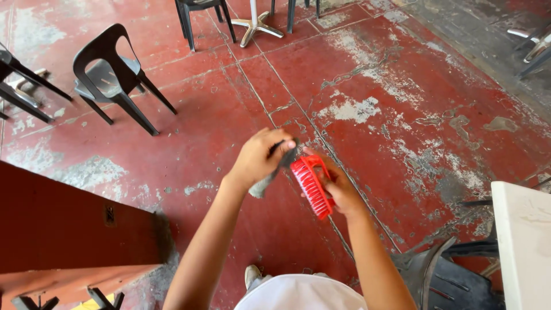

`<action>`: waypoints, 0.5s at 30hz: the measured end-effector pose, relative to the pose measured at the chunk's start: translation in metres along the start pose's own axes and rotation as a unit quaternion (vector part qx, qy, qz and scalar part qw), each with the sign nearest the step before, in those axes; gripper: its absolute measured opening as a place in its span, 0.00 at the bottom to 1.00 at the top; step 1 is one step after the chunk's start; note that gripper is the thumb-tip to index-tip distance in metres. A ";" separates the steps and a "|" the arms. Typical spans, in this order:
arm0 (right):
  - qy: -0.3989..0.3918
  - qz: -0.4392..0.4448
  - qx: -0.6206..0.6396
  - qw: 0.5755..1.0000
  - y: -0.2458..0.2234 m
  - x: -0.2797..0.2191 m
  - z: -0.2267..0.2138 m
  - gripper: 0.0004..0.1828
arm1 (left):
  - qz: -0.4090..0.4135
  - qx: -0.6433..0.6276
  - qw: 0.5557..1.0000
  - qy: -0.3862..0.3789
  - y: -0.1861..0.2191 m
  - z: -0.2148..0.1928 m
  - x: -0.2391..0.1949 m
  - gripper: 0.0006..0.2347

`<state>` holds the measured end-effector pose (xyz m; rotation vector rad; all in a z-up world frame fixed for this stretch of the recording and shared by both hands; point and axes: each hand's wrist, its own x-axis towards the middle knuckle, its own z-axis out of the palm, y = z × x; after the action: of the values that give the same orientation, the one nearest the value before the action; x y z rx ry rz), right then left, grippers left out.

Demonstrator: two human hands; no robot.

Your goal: Cleaning and scrubbing a table surface using a brush and a cloth.

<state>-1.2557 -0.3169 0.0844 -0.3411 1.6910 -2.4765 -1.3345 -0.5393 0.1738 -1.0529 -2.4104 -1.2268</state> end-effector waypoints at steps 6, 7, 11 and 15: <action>-0.021 0.063 0.160 0.985 0.079 0.009 -0.011 0.33 | 0.015 -0.070 0.997 -0.016 -0.022 0.016 -0.029 0.06; -0.021 0.063 0.160 0.985 0.081 0.010 -0.011 0.33 | 0.015 -0.070 0.997 -0.016 -0.023 0.017 -0.033 0.06; 0.072 0.029 0.036 0.996 0.085 0.014 -0.017 0.22 | -0.143 -0.121 0.982 -0.034 -0.035 0.030 -0.058 0.08; 0.126 -0.055 -0.020 0.990 0.075 0.017 -0.018 0.05 | -0.319 -0.316 0.893 -0.030 -0.100 0.085 -0.101 0.14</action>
<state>-1.2788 -0.3324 0.0109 -0.1334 1.8634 -2.6657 -1.3229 -0.5616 0.0103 -0.3831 -2.5467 -2.3345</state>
